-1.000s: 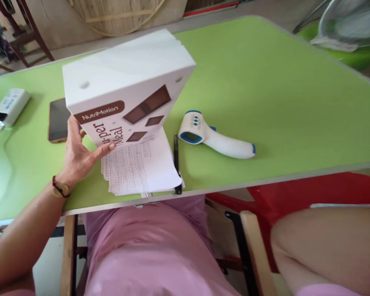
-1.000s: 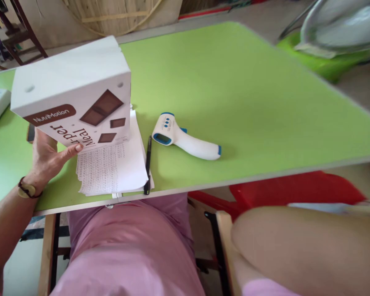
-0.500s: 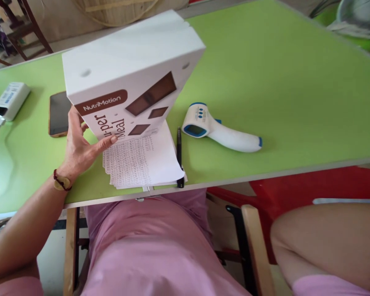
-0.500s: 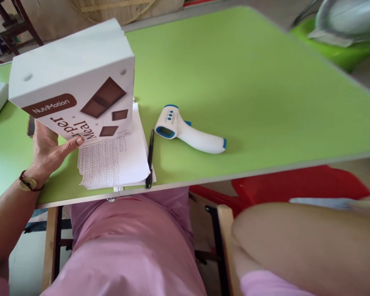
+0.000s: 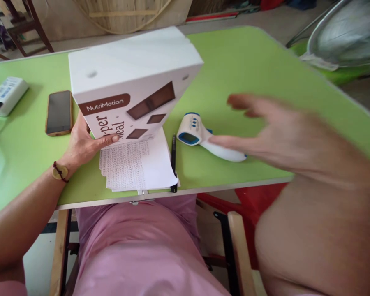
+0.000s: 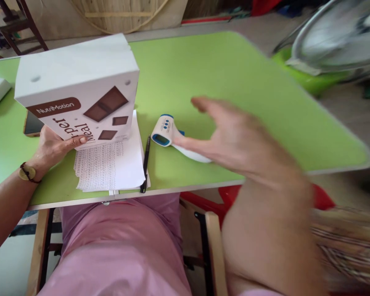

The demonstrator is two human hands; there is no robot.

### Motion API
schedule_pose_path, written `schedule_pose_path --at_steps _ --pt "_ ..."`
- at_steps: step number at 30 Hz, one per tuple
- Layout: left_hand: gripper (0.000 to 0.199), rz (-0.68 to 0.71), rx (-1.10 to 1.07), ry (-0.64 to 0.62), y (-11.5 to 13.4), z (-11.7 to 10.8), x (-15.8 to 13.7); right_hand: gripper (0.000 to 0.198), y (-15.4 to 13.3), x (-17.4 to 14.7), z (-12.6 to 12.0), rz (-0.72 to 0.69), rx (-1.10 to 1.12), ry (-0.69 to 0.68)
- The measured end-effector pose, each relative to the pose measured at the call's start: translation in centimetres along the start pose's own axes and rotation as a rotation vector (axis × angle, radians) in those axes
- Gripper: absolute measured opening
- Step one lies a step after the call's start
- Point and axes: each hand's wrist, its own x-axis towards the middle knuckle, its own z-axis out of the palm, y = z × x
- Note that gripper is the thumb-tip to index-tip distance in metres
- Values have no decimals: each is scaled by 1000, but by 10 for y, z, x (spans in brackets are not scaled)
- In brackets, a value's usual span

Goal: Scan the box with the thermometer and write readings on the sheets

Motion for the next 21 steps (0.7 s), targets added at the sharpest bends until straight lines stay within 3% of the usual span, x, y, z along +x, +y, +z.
schedule_pose_path --at_steps 2,5,7,9,11,12,14,15,18,21 --pt "74 8 -7 31 -1 2 0 74 -4 7 11 9 5 -144" --pt "70 4 21 116 2 4 -5 54 -4 9 27 20 68 -235" --pt "60 0 11 134 9 3 -10 40 -4 5 30 72 112 -143" --pt "52 1 -38 113 16 2 -16 34 -10 -6 26 147 256 55" --pt "50 -21 -90 85 20 1 -21 33 -27 -23 14 168 613 249" --pt "50 -49 -109 69 21 0 -23 36 -40 -33 7 122 896 331" --pt "52 -121 -123 44 21 1 -26 48 -69 -55 -7 45 1387 165" --pt "52 -151 -125 33 20 2 -27 45 -83 -66 -12 80 1511 9" --pt "51 -164 -145 -7 19 6 -26 39 -116 -90 -15 136 1697 -311" --pt "45 -136 -177 -44 22 8 -23 38 -125 -102 4 85 1727 -478"
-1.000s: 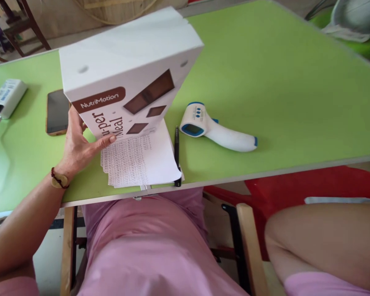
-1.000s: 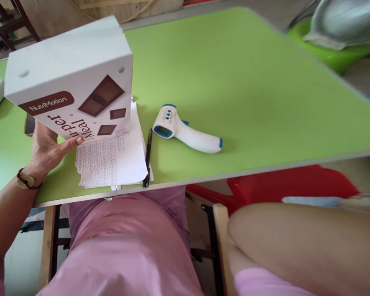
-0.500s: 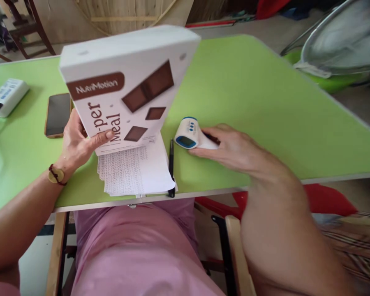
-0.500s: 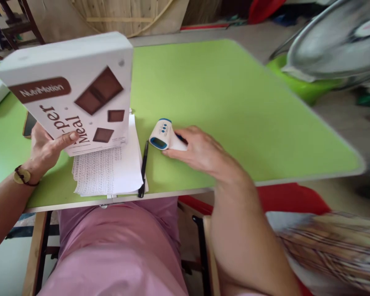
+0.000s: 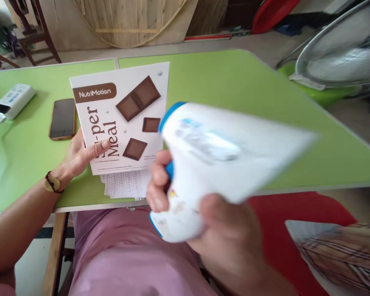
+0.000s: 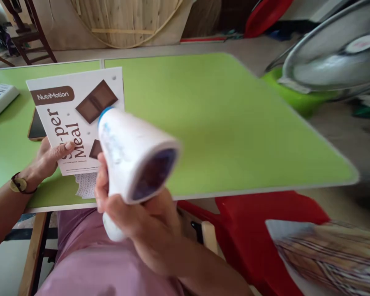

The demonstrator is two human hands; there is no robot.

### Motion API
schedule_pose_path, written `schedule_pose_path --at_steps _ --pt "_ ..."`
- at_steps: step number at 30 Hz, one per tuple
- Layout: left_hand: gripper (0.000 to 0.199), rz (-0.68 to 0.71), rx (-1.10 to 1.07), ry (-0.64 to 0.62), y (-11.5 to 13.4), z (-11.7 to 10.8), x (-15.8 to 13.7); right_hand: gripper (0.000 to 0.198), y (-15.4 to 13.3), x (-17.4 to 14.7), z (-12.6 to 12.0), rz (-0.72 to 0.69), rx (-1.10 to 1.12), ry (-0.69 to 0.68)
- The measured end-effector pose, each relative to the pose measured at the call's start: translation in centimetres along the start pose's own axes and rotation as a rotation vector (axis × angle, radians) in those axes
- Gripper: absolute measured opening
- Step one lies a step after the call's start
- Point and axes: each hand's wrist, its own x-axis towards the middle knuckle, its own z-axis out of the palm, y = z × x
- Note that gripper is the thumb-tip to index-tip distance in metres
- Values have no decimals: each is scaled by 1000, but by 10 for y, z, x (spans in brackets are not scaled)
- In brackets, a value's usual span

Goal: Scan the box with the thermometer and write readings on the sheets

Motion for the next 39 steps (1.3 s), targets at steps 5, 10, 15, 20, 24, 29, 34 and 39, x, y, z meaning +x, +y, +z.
schedule_pose_path --at_steps 5,10,15,20,24,29,34,39 --pt "48 5 44 -39 6 -1 -1 23 40 -5 -14 199 -125 -63" --pt "49 19 24 -53 4 -1 -1 25 51 -10 -17 215 -228 27" --pt "53 0 8 -62 6 1 1 25 55 0 -16 174 -185 78" --pt "47 8 -4 -66 6 -1 1 30 57 3 -19 186 -183 70" --pt "50 9 7 -66 5 -2 0 27 57 0 -20 196 -189 104" --pt "53 -3 -1 -64 5 -1 0 25 56 3 -15 216 -160 103" --pt "53 -15 11 -53 6 -1 0 20 51 6 -11 212 -153 97" --pt "49 10 12 -77 6 -2 0 17 50 6 -9 207 -152 97"
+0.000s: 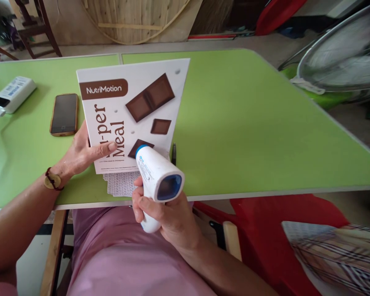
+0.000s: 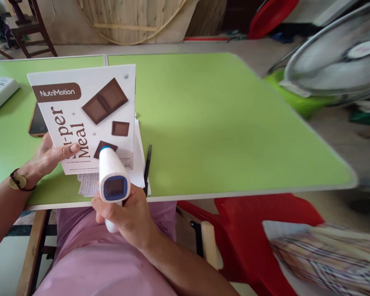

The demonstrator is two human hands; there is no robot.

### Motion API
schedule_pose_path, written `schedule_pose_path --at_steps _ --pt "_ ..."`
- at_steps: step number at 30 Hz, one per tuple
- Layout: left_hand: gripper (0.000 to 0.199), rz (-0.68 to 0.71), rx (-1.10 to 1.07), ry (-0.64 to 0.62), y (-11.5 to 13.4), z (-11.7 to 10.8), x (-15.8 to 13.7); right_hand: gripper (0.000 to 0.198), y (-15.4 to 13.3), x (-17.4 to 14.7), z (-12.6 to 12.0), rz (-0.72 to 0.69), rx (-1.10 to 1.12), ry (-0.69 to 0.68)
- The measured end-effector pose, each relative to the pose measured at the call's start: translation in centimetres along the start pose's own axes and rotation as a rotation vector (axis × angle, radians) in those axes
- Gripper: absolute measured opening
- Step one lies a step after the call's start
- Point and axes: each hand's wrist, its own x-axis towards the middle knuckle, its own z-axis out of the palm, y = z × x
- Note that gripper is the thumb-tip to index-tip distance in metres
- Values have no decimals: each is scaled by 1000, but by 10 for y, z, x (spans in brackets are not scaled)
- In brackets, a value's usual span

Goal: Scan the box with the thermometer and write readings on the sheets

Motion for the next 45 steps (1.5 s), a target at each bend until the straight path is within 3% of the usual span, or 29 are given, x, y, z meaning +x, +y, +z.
schedule_pose_path --at_steps 10,18,26,31,35,37,41,45 --pt "54 1 18 -9 0 -2 0 9 6 -2 -4 -28 34 -55" --pt "51 8 33 -28 1 -1 1 19 11 -1 -7 -45 -1 -85" --pt "44 -16 113 -194 8 -16 2 17 10 -1 -5 4 13 -54" --pt "45 -34 145 -170 8 -18 3 12 0 -6 -9 -17 28 -106" --pt "49 -36 102 -165 9 -16 2 4 -24 -3 -41 -200 -202 -108" --pt "50 -43 97 -174 10 -14 2 7 -42 5 -64 -323 -417 38" --pt "51 -49 80 -174 13 -13 2 26 -74 24 -100 -326 -777 295" --pt "58 -71 69 -184 11 -13 2 37 -87 37 -110 -297 -963 294"
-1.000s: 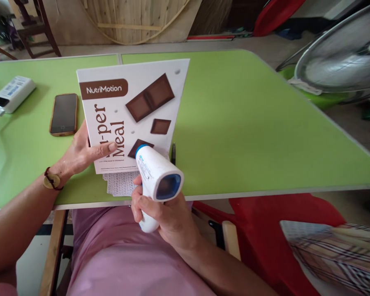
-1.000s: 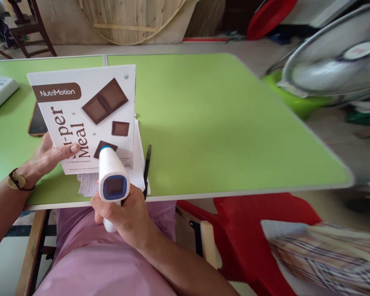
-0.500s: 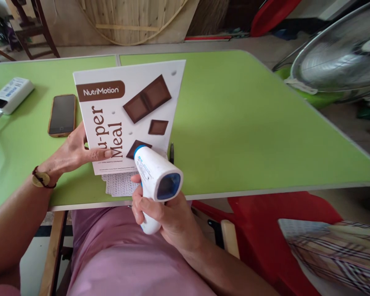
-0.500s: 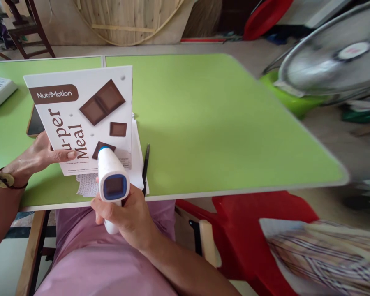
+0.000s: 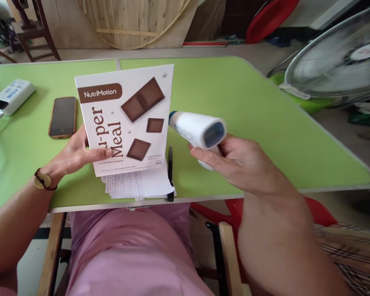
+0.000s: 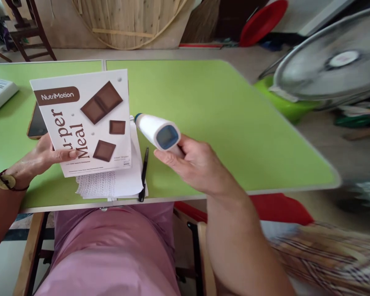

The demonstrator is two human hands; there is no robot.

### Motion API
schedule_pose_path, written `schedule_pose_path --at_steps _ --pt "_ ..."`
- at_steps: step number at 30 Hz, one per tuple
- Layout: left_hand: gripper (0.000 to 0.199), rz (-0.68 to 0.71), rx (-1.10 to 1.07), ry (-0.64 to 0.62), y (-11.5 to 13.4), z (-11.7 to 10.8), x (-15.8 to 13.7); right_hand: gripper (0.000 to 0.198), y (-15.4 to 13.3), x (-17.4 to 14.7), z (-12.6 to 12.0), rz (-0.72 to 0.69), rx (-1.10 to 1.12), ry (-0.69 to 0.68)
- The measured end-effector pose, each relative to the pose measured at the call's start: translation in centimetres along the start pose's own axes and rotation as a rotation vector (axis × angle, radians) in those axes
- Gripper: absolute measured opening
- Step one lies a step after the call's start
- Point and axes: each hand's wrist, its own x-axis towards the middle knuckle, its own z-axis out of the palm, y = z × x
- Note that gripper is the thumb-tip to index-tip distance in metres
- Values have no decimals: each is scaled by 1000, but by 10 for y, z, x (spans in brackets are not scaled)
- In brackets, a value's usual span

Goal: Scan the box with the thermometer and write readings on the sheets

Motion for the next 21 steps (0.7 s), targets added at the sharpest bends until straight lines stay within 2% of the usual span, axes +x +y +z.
schedule_pose_path --at_steps 5,8,11,16,21 --pt "53 12 11 17 -4 -1 0 38 3 5 3 13 18 -206" --pt "49 47 19 12 -4 -1 0 31 8 7 3 -38 -95 -211" --pt "49 37 34 8 -2 -1 1 22 14 13 1 -178 -302 -155" --pt "61 15 12 116 -6 -2 0 40 30 33 2 -474 -559 -177" --pt "57 102 69 247 -11 -2 3 41 52 60 5 -596 -705 -162"
